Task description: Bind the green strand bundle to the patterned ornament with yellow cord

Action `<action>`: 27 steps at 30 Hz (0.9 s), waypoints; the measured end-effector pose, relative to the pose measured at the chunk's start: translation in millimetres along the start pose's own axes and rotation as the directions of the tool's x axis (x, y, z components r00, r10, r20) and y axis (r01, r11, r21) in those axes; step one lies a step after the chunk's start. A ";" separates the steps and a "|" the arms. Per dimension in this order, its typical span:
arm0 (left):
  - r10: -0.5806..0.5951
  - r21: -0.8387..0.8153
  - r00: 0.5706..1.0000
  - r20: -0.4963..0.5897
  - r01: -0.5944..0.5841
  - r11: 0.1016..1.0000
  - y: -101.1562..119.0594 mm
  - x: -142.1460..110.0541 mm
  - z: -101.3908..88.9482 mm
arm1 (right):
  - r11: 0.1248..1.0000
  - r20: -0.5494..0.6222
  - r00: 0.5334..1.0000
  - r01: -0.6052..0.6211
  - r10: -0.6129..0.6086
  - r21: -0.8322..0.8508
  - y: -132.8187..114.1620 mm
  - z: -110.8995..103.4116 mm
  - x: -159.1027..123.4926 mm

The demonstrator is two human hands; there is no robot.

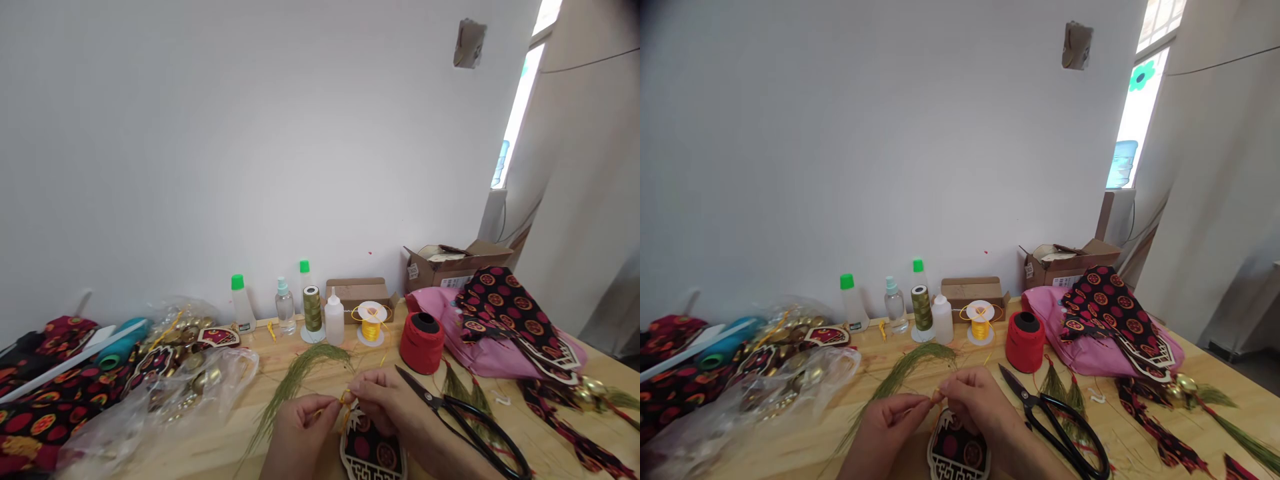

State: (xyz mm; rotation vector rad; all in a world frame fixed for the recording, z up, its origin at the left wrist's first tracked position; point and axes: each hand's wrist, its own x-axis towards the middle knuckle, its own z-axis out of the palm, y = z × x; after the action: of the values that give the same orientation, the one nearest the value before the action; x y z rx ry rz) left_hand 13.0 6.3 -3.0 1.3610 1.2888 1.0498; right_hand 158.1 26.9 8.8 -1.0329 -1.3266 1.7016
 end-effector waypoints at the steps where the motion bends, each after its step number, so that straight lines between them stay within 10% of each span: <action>1: 0.011 0.029 1.000 -0.005 -0.011 1.000 0.1 -0.2 0.2 | 0.998 0.038 0.999 -0.028 0.026 0.062 -0.1 0.7 -0.7; 9: 0.016 -0.033 1.000 0.013 -0.016 0.999 -2.9 1.7 -2.7 | 0.974 0.048 0.994 0.107 -0.100 -0.201 14.9 9.2 1.2; 20: -0.036 -0.165 0.998 0.053 0.045 0.985 0.8 -1.6 -6.2 | 0.625 0.075 0.925 0.310 -0.372 -0.716 20.2 7.8 -3.7; 27: -0.095 -0.163 0.996 -0.005 0.093 0.982 -4.2 1.4 -5.9 | 0.853 0.032 0.980 0.187 -0.196 -0.488 21.9 8.5 1.7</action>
State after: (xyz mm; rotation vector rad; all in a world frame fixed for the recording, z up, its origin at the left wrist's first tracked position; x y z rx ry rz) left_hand 6.6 8.1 -6.1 1.1623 1.2360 1.0753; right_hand 148.2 20.7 -11.6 -1.1400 -1.8397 1.2253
